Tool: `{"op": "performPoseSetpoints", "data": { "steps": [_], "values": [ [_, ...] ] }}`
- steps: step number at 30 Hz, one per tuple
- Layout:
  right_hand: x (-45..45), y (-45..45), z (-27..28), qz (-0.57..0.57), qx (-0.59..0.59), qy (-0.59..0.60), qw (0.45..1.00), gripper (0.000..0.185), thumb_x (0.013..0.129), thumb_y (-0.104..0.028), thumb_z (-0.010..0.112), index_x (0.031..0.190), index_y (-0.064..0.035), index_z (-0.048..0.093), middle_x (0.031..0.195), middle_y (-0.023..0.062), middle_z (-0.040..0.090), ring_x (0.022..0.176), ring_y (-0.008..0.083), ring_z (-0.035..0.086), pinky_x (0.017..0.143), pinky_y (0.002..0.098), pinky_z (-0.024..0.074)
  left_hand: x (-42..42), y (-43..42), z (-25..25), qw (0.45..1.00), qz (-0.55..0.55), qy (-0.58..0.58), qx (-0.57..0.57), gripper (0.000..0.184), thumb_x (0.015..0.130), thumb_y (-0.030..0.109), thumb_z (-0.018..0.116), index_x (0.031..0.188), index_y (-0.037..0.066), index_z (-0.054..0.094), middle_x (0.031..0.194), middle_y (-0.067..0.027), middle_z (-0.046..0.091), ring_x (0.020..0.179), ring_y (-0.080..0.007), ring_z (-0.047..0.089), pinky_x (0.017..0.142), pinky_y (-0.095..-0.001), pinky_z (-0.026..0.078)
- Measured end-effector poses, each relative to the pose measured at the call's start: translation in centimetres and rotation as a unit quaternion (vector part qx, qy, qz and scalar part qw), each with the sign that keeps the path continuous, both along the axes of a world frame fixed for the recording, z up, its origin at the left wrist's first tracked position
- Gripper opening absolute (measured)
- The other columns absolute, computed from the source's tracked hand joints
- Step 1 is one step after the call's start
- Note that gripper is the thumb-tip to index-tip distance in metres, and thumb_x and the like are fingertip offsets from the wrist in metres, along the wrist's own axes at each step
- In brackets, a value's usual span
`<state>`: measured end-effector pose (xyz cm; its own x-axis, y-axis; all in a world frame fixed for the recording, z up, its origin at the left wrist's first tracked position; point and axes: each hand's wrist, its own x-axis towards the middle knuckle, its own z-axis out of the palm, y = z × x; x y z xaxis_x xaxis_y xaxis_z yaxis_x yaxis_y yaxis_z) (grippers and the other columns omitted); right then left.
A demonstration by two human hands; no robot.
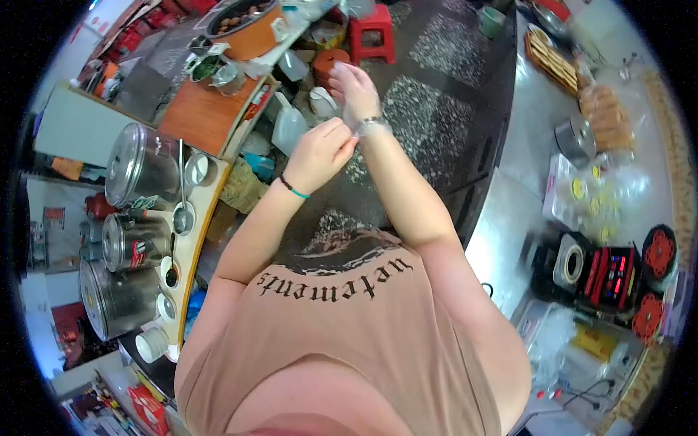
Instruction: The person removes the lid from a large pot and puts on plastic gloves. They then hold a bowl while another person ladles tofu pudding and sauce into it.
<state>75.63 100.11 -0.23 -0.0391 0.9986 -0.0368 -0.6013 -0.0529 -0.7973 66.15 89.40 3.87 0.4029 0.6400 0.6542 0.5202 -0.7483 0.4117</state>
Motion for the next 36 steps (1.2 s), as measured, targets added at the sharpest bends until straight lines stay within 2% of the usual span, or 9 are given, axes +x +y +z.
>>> {"op": "performPoseSetpoints", "data": {
  "steps": [5,7,15,19,21,23,27,29,36],
  "values": [
    [-0.2,-0.4,1.3,0.035,-0.077,0.154,0.984,0.062,0.092,-0.052,0.049,0.121,0.0017,0.051,0.118,0.0178,0.058,0.105,0.0261,0.057,0.093,0.0384,0.0452,-0.4,-1.5,-2.4,0.997,-0.024,-0.039,-0.054,0.022,0.074,0.006,0.07,0.078,0.002,0.049,0.076,-0.0125,0.048,0.067,-0.0286,0.052,0.06,-0.0339,0.045],
    [-0.4,-0.4,1.5,0.045,-0.057,0.176,0.982,0.064,0.093,-0.051,0.047,0.127,0.0038,0.044,0.123,0.0208,0.054,0.111,0.0297,0.054,0.097,0.0407,0.0435,0.2,-1.3,-2.1,0.965,0.099,-0.189,-0.154,0.026,0.074,0.006,0.07,0.085,0.001,0.047,0.081,-0.0131,0.047,0.071,-0.0246,0.052,0.062,-0.0333,0.045],
    [-2.4,-1.2,-0.3,0.007,-0.098,0.205,0.974,0.06,0.093,-0.051,0.048,0.121,0.0015,0.051,0.117,0.0193,0.059,0.104,0.0289,0.059,0.091,0.0403,0.0478,-2.7,0.2,-3.9,0.995,0.088,-0.003,-0.056,0.013,0.081,0.006,0.059,0.082,0.0,0.047,0.074,-0.017,0.046,0.067,-0.035,0.052,0.059,-0.0404,0.042],
    [-4.1,-1.8,-0.9,0.015,-0.109,0.187,0.976,0.059,0.093,-0.049,0.048,0.123,0.0019,0.05,0.121,0.0199,0.056,0.105,0.0291,0.058,0.092,0.0401,0.0475,-4.1,0.3,-5.5,0.981,0.172,0.054,-0.077,0.009,0.084,0.006,0.056,0.082,0.001,0.048,0.075,-0.0123,0.051,0.062,-0.028,0.056,0.055,-0.0374,0.044],
    [-4.9,-1.9,-0.9,0.028,-0.108,0.198,0.974,0.062,0.093,-0.051,0.047,0.125,0.0018,0.048,0.124,0.0212,0.054,0.11,0.0303,0.056,0.095,0.0412,0.0448,-4.6,0.7,-6.2,0.851,0.09,-0.281,-0.435,0.011,0.091,0.01,0.052,0.082,0.004,0.05,0.075,-0.006,0.056,0.061,-0.0166,0.057,0.052,-0.0297,0.046],
    [-5.6,-2.2,-0.9,-0.004,-0.082,0.24,0.967,0.067,0.092,-0.054,0.045,0.127,0.0028,0.046,0.127,0.0234,0.051,0.116,0.0318,0.052,0.1,0.0423,0.0412,-5.6,0.4,-7.1,0.794,0.055,-0.343,-0.499,0.019,0.096,0.017,0.046,0.083,0.005,0.051,0.074,-0.0013,0.056,0.063,-0.0092,0.057,0.053,-0.0229,0.046],
    [-6.7,-2.8,-2.0,0.068,-0.038,0.307,0.948,0.085,0.09,-0.062,0.04,0.141,0.0047,0.027,0.15,0.0182,0.026,0.137,0.0333,0.029,0.109,0.0457,0.0297,-7.9,-0.5,-7.8,0.893,0.036,-0.161,-0.419,0.022,0.095,0.019,0.047,0.08,0.004,0.051,0.074,-0.0058,0.057,0.062,-0.0177,0.059,0.053,-0.0292,0.047],
    [-7.5,-2.9,-2.7,0.064,-0.033,0.302,0.951,0.087,0.089,-0.064,0.04,0.143,0.0021,0.023,0.151,0.0173,0.024,0.138,0.0332,0.027,0.109,0.047,0.029,-8.8,-2.1,-7.5,0.985,0.03,0.053,-0.164,0.018,0.091,0.017,0.05,0.08,0.002,0.051,0.077,-0.0137,0.057,0.066,-0.0316,0.059,0.057,-0.0382,0.048],
    [-8.7,-5.1,-4.4,0.153,-0.012,0.302,0.941,0.087,0.089,-0.068,0.033,0.145,-0.0028,0.023,0.146,0.018,0.033,0.128,0.0323,0.04,0.104,0.0503,0.0344,-9.8,-5.4,-3.1,0.974,-0.136,0.059,-0.173,0.008,0.08,0.011,0.059,0.085,0.005,0.058,0.082,-0.0138,0.058,0.075,-0.0338,0.059,0.066,-0.0383,0.049]
  ]
}}
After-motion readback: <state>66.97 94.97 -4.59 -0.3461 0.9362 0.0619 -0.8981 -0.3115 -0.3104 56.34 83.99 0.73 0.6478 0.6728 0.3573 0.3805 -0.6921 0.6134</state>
